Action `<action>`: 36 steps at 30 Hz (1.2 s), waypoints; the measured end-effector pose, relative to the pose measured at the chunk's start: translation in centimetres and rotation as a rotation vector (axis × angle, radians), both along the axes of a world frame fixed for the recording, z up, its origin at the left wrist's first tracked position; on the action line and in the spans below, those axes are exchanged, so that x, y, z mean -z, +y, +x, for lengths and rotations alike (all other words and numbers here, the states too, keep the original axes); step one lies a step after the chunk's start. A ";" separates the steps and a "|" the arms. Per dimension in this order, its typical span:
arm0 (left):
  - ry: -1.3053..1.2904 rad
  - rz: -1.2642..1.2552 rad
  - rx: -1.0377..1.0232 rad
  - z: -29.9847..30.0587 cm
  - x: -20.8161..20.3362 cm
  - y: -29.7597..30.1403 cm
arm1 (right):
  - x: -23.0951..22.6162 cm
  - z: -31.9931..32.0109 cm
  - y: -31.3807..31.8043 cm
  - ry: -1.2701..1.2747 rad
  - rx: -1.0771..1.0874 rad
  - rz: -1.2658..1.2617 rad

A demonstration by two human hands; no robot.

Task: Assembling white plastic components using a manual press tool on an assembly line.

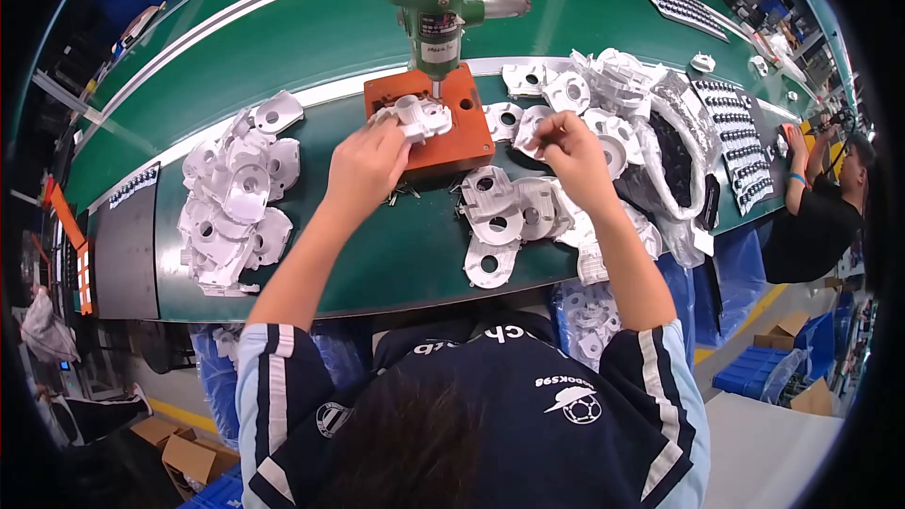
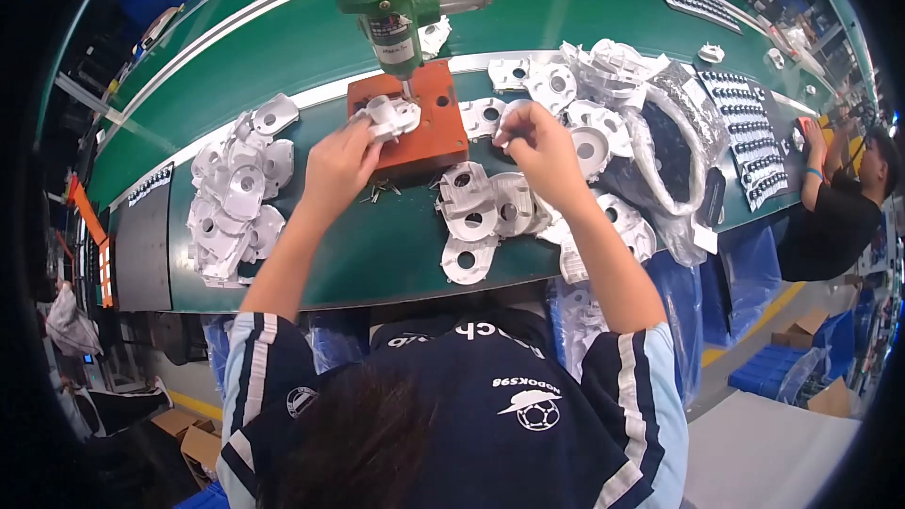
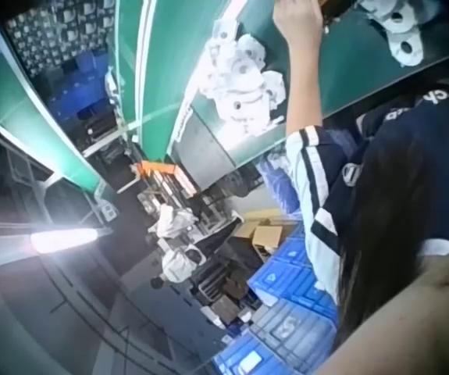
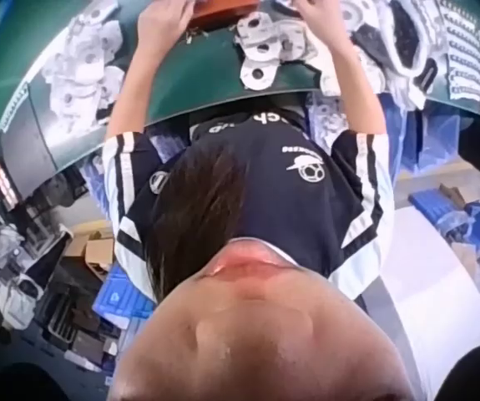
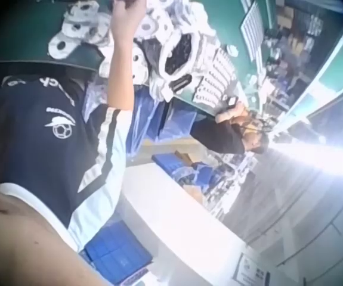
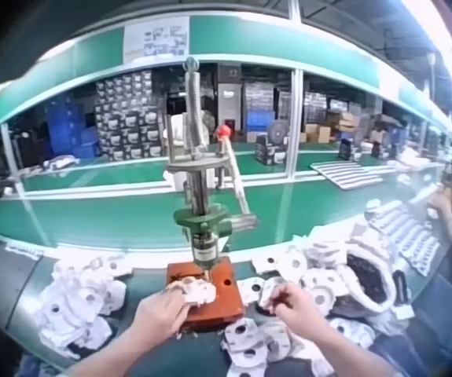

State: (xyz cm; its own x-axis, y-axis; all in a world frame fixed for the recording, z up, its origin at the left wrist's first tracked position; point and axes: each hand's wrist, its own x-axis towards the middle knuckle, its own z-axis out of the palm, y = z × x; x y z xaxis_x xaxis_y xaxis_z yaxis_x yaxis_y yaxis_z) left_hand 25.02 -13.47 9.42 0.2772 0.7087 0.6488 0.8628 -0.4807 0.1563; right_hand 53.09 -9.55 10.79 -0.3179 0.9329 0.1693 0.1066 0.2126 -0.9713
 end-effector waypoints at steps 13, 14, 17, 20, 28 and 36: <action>0.054 -0.089 0.108 -0.4 1.8 3.1 | -0.8 -6.7 6.7 -0.198 -0.102 -0.073; 0.054 -0.089 0.105 -0.5 1.8 3.0 | -0.7 -7.5 7.0 -0.199 -0.105 -0.073; 0.064 -0.086 0.096 0.1 1.5 2.6 | 2.6 -8.9 9.4 -0.114 -0.159 0.020; 0.040 -0.120 0.090 0.2 1.0 2.1 | 2.4 -10.7 8.7 -0.613 0.002 0.202; -0.020 -0.120 0.059 0.0 1.7 2.5 | 2.4 -10.4 7.1 -0.651 0.176 0.294; -0.206 -0.208 0.037 -1.2 2.8 2.5 | 3.2 -11.6 -4.2 -1.062 -0.247 0.878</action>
State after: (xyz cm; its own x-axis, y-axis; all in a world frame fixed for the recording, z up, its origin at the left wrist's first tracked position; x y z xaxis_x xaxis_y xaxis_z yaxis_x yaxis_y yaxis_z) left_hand 23.78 -10.99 6.59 0.1830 0.8243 0.5357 0.7855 -0.4503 0.4246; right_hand 41.51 -13.78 7.54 -0.7992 0.5513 0.2397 0.5691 0.8222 0.0066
